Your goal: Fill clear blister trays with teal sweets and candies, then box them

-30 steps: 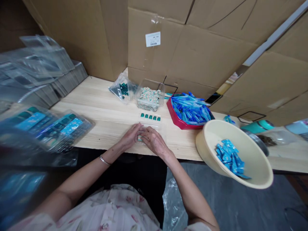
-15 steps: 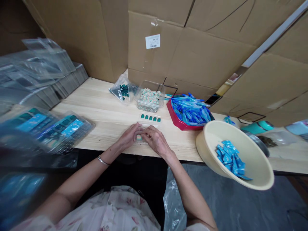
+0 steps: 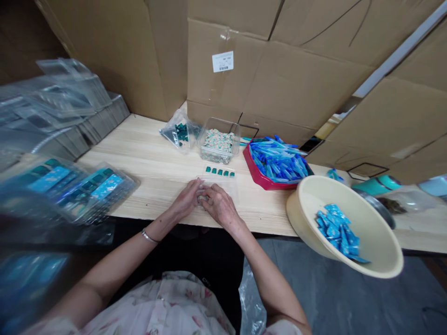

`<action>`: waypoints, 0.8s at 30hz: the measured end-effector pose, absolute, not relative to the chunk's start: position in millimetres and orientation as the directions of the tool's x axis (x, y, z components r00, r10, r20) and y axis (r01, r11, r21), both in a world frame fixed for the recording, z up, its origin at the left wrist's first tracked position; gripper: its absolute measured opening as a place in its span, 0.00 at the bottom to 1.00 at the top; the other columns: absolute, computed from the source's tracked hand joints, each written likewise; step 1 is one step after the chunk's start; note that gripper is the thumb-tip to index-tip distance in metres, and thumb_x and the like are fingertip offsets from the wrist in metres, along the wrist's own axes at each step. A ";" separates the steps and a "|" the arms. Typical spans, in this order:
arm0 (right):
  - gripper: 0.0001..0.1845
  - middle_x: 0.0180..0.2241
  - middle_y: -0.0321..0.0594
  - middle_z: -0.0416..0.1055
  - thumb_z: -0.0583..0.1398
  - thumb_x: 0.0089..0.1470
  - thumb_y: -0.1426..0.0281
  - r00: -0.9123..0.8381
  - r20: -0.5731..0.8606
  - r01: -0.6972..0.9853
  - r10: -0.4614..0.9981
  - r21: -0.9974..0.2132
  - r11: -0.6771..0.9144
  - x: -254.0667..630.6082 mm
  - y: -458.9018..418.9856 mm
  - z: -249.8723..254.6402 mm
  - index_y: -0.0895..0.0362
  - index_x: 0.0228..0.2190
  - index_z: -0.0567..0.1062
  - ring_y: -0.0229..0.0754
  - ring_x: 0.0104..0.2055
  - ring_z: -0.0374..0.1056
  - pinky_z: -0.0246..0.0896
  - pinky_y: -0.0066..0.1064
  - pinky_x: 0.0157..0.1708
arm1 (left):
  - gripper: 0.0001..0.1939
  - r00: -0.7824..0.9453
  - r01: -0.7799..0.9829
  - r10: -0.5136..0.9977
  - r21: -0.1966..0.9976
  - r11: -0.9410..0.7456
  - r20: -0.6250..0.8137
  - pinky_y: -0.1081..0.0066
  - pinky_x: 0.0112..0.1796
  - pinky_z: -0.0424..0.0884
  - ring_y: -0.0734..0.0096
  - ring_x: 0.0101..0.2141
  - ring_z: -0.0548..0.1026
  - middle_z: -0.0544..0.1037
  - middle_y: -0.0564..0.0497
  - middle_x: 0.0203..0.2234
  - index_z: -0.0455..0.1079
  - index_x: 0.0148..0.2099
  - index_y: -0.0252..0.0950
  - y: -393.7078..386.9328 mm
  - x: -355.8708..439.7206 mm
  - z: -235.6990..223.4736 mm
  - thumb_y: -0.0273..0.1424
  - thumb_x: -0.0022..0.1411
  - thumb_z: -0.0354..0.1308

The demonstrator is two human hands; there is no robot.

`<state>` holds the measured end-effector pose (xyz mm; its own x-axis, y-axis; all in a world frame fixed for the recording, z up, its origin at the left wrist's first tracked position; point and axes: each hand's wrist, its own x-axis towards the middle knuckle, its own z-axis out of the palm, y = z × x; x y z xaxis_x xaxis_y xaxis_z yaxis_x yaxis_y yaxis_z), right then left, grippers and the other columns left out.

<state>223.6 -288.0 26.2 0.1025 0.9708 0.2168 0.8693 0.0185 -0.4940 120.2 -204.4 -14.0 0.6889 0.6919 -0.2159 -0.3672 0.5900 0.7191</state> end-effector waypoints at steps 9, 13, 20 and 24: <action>0.09 0.32 0.40 0.66 0.56 0.56 0.70 -0.015 0.267 0.844 0.964 -0.513 0.155 228.2 -283.9 37.3 0.54 0.36 0.75 0.39 0.34 0.65 0.61 0.29 0.33 | 0.17 0.724 -0.405 0.668 0.681 0.610 -0.168 0.76 0.27 0.66 0.74 0.28 0.73 0.75 0.48 0.30 0.67 0.40 0.33 -194.9 121.9 -22.4 0.42 0.56 0.58; 0.09 0.29 0.39 0.67 0.58 0.52 0.69 0.180 0.430 0.807 0.885 -0.579 0.117 256.0 -246.6 56.7 0.58 0.37 0.73 0.38 0.29 0.63 0.60 0.29 0.31 | 0.15 0.788 -0.350 0.591 0.661 0.663 -0.176 0.70 0.30 0.69 0.67 0.32 0.75 0.76 0.46 0.32 0.68 0.40 0.33 -183.4 116.3 -12.8 0.39 0.56 0.59; 0.07 0.26 0.38 0.70 0.57 0.49 0.70 0.219 0.463 0.769 0.859 -0.624 0.141 288.5 -174.6 83.2 0.60 0.28 0.74 0.36 0.28 0.64 0.59 0.27 0.30 | 0.17 0.866 -0.309 0.474 0.575 0.757 -0.158 0.65 0.41 0.68 0.61 0.42 0.75 0.76 0.45 0.41 0.69 0.43 0.35 -175.8 92.2 10.9 0.19 0.48 0.60; 0.08 0.28 0.39 0.71 0.57 0.49 0.70 0.126 0.434 0.737 0.892 -0.643 0.209 276.3 -192.2 68.6 0.60 0.27 0.75 0.37 0.30 0.65 0.59 0.28 0.31 | 0.22 0.845 -0.341 0.515 0.595 0.728 -0.145 0.65 0.43 0.67 0.60 0.44 0.74 0.75 0.44 0.43 0.68 0.44 0.35 -173.7 84.8 13.3 0.14 0.45 0.58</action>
